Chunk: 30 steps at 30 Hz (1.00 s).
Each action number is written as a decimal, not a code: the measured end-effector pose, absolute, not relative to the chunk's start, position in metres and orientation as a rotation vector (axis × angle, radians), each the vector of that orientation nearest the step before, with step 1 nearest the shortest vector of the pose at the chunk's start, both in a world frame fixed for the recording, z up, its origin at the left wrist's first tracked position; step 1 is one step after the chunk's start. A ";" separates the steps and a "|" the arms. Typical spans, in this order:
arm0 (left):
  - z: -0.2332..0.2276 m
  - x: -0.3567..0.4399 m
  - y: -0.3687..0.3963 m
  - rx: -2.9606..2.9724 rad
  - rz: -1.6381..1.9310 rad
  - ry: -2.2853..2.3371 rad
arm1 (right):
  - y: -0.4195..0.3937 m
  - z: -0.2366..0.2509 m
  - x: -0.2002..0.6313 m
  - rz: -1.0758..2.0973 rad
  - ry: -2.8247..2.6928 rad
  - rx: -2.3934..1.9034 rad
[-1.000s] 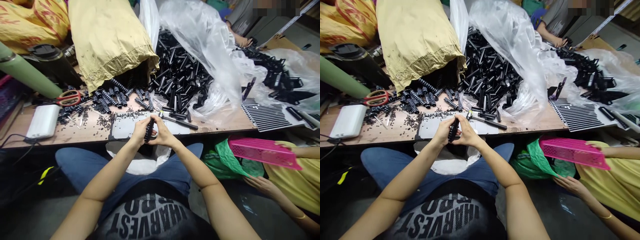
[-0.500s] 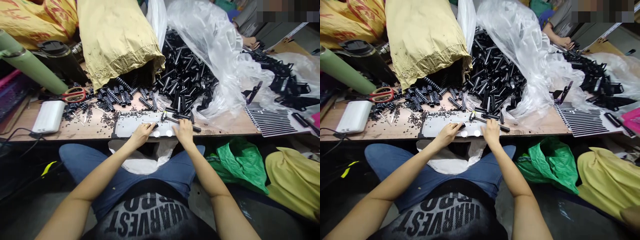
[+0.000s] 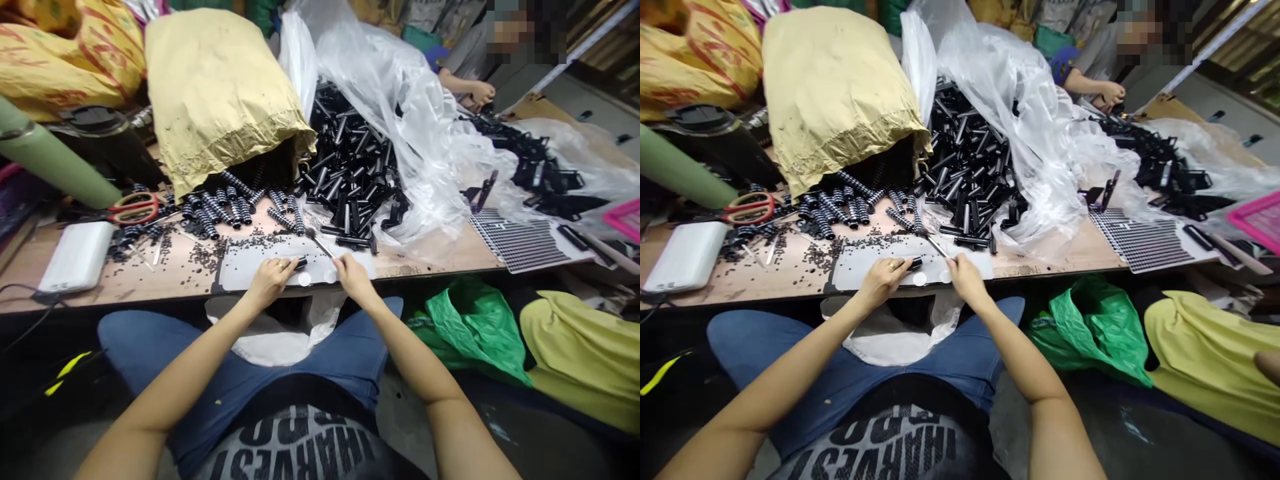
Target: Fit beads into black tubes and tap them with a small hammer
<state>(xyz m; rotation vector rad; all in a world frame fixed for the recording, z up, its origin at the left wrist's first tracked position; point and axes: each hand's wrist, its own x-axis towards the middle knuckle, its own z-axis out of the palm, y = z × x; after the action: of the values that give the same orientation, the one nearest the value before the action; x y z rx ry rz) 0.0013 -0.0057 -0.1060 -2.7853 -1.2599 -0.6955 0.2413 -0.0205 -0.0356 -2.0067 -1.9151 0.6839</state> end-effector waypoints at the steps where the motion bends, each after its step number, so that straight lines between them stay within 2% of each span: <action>1: -0.106 0.002 -0.007 -2.755 -0.701 -1.284 | -0.025 -0.029 0.233 0.811 -1.861 -1.876; 4: -0.102 0.005 -0.009 -2.684 -0.706 -1.337 | -0.035 -0.014 0.220 0.961 -1.813 -1.643; 12: -0.100 0.010 -0.014 -2.646 -0.697 -1.430 | -0.068 -0.021 0.232 0.661 -1.862 -1.909; 16: -0.098 0.016 -0.018 -2.668 -0.638 -1.502 | -0.075 -0.025 0.228 0.691 -1.920 -2.082; 22: -0.094 0.051 -0.035 -2.693 -0.456 -1.561 | -0.082 0.006 0.200 0.614 -1.993 -1.810; 27: -0.105 0.055 -0.034 -2.696 -0.343 -1.553 | -0.087 -0.012 0.172 0.651 -2.327 -1.893; 30: -0.103 0.049 -0.025 -2.718 -0.392 -1.531 | -0.085 -0.016 0.172 0.654 -2.369 -1.943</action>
<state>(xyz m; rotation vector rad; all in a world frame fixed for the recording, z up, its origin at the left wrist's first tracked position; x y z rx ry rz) 0.0493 -0.0246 -0.1029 -2.7184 -1.5306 -0.3920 0.1717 -0.0846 -0.0163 -1.9426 -2.3685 0.6537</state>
